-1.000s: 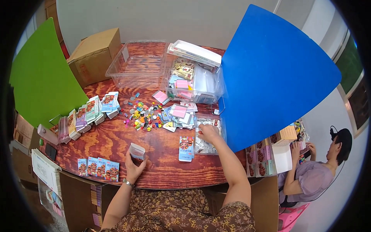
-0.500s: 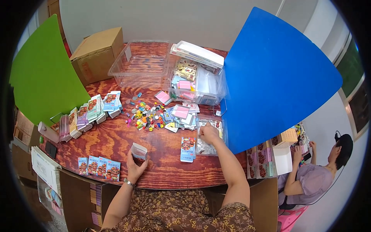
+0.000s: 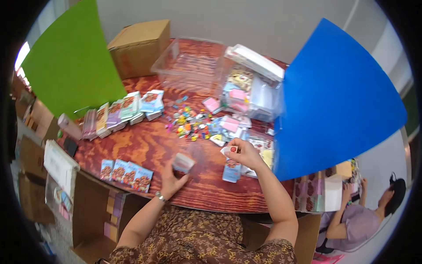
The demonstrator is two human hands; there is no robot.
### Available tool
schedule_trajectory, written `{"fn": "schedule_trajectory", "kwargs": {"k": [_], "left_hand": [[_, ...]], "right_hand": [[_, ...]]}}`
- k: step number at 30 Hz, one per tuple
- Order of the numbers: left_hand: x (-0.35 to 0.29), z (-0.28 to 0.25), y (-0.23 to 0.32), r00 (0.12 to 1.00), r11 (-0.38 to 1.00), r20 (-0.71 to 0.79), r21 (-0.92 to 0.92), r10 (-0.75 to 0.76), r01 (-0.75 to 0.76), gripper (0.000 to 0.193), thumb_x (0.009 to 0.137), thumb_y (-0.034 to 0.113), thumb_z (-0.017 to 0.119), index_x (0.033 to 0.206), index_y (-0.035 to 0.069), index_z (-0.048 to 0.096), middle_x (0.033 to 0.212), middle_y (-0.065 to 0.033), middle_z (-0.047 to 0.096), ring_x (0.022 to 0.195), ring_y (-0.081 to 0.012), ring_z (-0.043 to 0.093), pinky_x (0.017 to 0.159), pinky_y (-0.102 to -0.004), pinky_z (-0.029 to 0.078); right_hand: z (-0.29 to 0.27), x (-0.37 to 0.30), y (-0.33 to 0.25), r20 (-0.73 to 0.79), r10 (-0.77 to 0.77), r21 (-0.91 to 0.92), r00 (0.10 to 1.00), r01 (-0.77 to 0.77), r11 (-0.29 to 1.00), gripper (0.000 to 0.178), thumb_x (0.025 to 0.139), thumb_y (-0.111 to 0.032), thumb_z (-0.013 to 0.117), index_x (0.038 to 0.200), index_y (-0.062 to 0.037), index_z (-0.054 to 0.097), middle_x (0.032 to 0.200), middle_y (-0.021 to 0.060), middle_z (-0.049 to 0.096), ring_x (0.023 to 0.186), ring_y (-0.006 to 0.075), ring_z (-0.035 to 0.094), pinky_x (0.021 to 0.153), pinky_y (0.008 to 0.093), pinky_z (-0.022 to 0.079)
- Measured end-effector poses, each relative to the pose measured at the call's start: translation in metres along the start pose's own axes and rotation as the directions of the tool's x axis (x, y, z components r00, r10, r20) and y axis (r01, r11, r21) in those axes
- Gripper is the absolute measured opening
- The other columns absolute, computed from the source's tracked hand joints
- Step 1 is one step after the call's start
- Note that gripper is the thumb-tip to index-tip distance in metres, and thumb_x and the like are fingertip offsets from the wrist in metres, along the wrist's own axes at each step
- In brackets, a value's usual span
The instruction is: The person is sorting small colorful toy components into a cup and then placing them into packaging bags.
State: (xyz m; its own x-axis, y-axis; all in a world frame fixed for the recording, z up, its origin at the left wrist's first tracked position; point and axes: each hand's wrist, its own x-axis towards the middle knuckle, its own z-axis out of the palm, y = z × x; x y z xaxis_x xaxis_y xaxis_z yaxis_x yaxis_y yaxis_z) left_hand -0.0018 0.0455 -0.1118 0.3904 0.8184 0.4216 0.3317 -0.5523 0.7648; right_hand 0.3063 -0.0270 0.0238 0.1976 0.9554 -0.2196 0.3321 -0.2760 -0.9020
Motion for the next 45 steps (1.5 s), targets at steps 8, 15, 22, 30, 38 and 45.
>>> {"fn": "schedule_trajectory", "kwargs": {"k": [8,15,22,30,38,45], "left_hand": [[-0.001,0.000,0.030,0.999,0.999,-0.035,0.044,0.030,-0.029,0.082,0.070,0.020,0.084,0.138,0.003,0.043,0.124,-0.0220,0.056,0.110,-0.0396,0.060,0.088,-0.0444,0.053],[-0.009,-0.007,0.022,0.997,0.998,-0.048,0.029,-0.053,0.054,0.090,0.070,0.020,0.086,0.143,0.003,0.037,0.134,-0.0232,0.053,0.119,-0.0388,0.058,0.094,-0.0427,0.053],[-0.014,-0.001,0.013,0.990,0.998,-0.129,-0.057,-0.048,0.041,0.098,0.068,0.024,0.091,0.146,0.007,0.033,0.136,-0.0217,0.054,0.118,-0.0367,0.061,0.092,-0.0435,0.054],[-0.019,-0.012,0.002,0.993,0.994,-0.080,-0.055,0.090,-0.095,0.078,0.072,0.015,0.087,0.136,0.009,0.042,0.123,-0.0203,0.058,0.110,-0.0380,0.062,0.085,-0.0430,0.055],[-0.007,-0.046,0.001,0.977,0.967,0.011,-0.150,0.212,-0.208,0.036,0.081,0.005,0.079,0.114,0.002,0.062,0.119,-0.0205,0.065,0.098,-0.0326,0.069,0.078,-0.0352,0.057],[-0.012,-0.044,0.002,0.987,0.973,-0.003,-0.168,0.161,-0.159,0.031,0.083,0.001,0.075,0.113,0.002,0.064,0.118,-0.0173,0.066,0.097,-0.0302,0.070,0.077,-0.0345,0.057]], "right_hand": [[0.116,0.018,-0.052,0.325,-0.411,-0.537,0.852,0.524,0.661,0.023,0.087,-0.022,0.070,0.106,-0.0112,0.064,0.093,0.0121,0.071,0.085,0.0328,0.070,0.072,0.0426,0.056],[0.129,0.005,-0.052,0.257,-0.622,-0.584,0.740,0.631,0.511,0.028,0.083,-0.017,0.073,0.110,-0.0123,0.065,0.109,0.0103,0.067,0.094,0.0312,0.067,0.075,0.0424,0.056],[0.144,-0.006,0.007,-0.017,-0.755,-0.500,0.656,0.648,0.575,0.030,0.080,-0.010,0.078,0.109,-0.0077,0.071,0.113,0.0117,0.065,0.093,0.0281,0.068,0.078,0.0377,0.057],[0.156,-0.004,0.027,0.003,-0.558,-0.159,0.830,0.551,0.819,0.019,0.088,-0.004,0.071,0.107,-0.0046,0.073,0.122,0.0143,0.061,0.096,0.0207,0.068,0.081,0.0331,0.057],[0.152,0.010,0.001,0.135,-0.664,-0.279,0.735,0.672,0.686,0.020,0.090,-0.003,0.065,0.109,-0.0059,0.069,0.106,0.0146,0.064,0.090,0.0288,0.068,0.075,0.0385,0.056],[0.150,0.009,-0.001,0.168,-0.703,-0.391,0.691,0.701,0.596,0.020,0.084,0.001,0.067,0.102,-0.0063,0.067,0.102,0.0114,0.065,0.089,0.0297,0.066,0.075,0.0382,0.055]]}}
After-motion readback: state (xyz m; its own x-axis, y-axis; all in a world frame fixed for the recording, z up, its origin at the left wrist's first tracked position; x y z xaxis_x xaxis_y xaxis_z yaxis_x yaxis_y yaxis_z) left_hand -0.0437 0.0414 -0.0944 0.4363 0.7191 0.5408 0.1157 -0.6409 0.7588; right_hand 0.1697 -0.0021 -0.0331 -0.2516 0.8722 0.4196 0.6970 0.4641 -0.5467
